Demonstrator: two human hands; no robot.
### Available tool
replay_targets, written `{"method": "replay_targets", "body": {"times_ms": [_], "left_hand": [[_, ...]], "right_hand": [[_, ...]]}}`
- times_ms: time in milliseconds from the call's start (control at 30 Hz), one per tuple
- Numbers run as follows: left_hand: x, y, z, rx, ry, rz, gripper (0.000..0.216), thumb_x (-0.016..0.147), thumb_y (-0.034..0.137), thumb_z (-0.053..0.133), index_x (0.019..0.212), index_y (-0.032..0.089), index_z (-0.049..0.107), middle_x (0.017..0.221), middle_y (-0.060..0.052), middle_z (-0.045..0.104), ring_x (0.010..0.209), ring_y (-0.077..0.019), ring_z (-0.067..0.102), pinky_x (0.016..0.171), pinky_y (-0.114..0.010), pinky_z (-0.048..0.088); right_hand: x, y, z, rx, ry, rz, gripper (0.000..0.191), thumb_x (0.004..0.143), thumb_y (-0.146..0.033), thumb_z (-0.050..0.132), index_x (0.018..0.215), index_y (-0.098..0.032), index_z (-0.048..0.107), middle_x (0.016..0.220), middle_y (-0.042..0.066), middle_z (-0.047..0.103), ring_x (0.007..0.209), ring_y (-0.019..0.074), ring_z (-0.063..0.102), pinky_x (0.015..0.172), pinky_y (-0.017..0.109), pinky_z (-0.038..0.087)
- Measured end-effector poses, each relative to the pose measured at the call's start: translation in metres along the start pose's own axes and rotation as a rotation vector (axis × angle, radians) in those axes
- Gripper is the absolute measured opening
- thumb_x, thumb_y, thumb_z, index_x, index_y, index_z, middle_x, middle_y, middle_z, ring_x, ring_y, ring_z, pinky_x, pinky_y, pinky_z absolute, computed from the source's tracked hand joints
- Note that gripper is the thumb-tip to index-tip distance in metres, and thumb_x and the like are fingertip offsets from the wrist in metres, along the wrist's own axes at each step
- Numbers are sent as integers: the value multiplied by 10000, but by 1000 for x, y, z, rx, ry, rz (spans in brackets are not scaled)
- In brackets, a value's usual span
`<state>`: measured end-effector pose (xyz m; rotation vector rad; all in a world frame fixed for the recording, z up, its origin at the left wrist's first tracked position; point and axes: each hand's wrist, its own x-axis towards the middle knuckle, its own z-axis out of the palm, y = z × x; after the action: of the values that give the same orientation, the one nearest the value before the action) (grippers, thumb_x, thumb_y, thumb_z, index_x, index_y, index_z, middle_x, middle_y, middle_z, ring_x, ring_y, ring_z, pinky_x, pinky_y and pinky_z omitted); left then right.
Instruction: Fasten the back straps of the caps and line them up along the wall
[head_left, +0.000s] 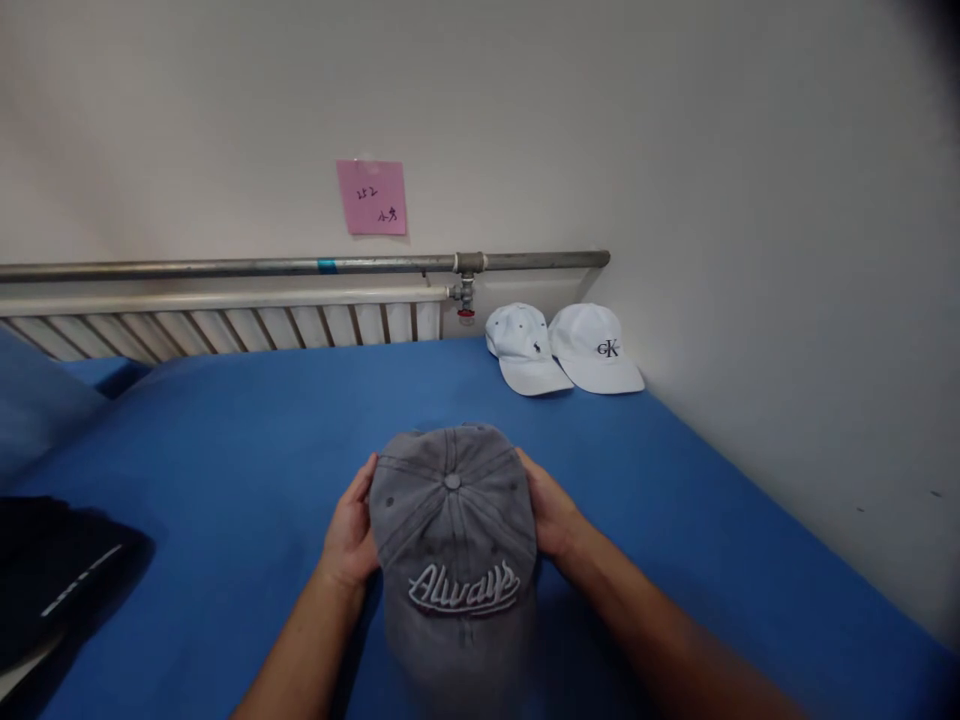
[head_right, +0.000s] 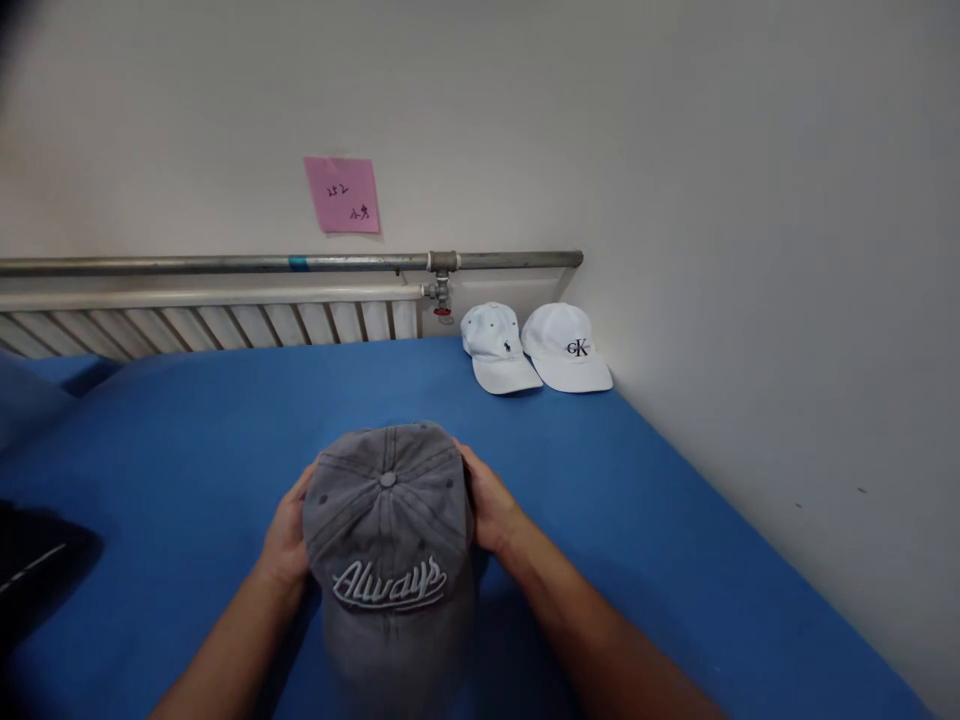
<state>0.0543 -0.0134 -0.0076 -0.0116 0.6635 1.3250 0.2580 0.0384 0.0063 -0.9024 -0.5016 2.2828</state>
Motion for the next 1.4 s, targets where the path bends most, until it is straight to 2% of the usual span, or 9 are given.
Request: {"method": "replay_targets", "body": {"times_ms": [100, 233, 400, 533, 700, 867, 1067, 1267, 1400], "left_hand": [[3, -1, -1, -2, -12, -31, 294, 925, 282, 448, 1031, 129, 676, 904, -90, 750, 942, -245, 693, 964, -393, 480], [3, -2, 0, 35, -1, -75, 347, 936, 319, 435, 1123, 116, 646, 946, -102, 746, 936, -253, 695, 956, -402, 480], [5, -1, -6, 82, -26, -151, 363, 936, 318, 427, 1150, 109, 635, 965, -109, 741, 944, -255, 692, 956, -403, 476], [12, 1, -14, 138, 7, -159, 292, 913, 242, 439, 1004, 99, 677, 862, -104, 746, 889, -248, 704, 924, -394, 498], [23, 5, -16, 222, 89, -26, 308, 899, 192, 427, 711, 118, 659, 605, -65, 701, 696, -219, 712, 832, -371, 546], [23, 8, -14, 273, 105, 64, 289, 902, 159, 418, 756, 111, 662, 649, -74, 711, 634, -190, 698, 766, -328, 558], [17, 10, -16, 388, 182, 229, 192, 870, 99, 487, 765, 103, 647, 675, -77, 701, 582, -154, 670, 604, -234, 534], [-27, 10, -17, 600, 378, 450, 192, 738, -6, 661, 866, 137, 671, 695, 1, 703, 572, -67, 647, 574, -109, 467], [-81, -17, -38, 841, 387, 311, 274, 648, 214, 806, 876, 143, 672, 762, -55, 705, 686, -179, 672, 597, -249, 535]], "right_hand": [[4, -1, -7, -45, 77, -82, 262, 847, -410, 529, 791, -188, 656, 753, 52, 713, 880, 213, 664, 805, 332, 505], [8, -3, -15, -67, 73, -142, 137, 800, -274, 574, 735, -178, 647, 767, 40, 720, 863, 196, 666, 826, 312, 494], [15, -3, -23, -57, 94, -188, 84, 752, -184, 579, 697, -172, 642, 683, 20, 708, 790, 180, 672, 821, 304, 493], [26, -3, -26, -75, 111, -219, 73, 730, -185, 590, 675, -174, 636, 651, 21, 702, 765, 181, 670, 807, 308, 496], [40, -9, -26, -125, 143, -283, 73, 725, -175, 585, 681, -172, 643, 639, 9, 697, 709, 160, 653, 763, 284, 498], [37, -14, -28, -213, 173, -381, 68, 714, -146, 584, 733, -172, 644, 701, -3, 695, 684, 120, 623, 705, 228, 483], [23, -16, -36, -378, 250, -434, 224, 686, -116, 597, 891, -194, 643, 708, -6, 665, 677, 122, 607, 612, 221, 469], [6, -31, -55, -526, 364, -514, 190, 691, -133, 640, 865, -208, 651, 694, -11, 613, 672, 107, 560, 545, 180, 459], [-8, -50, -81, -555, 388, -519, 177, 690, -124, 643, 851, -196, 637, 700, 14, 609, 669, 125, 573, 489, 187, 458]]}}
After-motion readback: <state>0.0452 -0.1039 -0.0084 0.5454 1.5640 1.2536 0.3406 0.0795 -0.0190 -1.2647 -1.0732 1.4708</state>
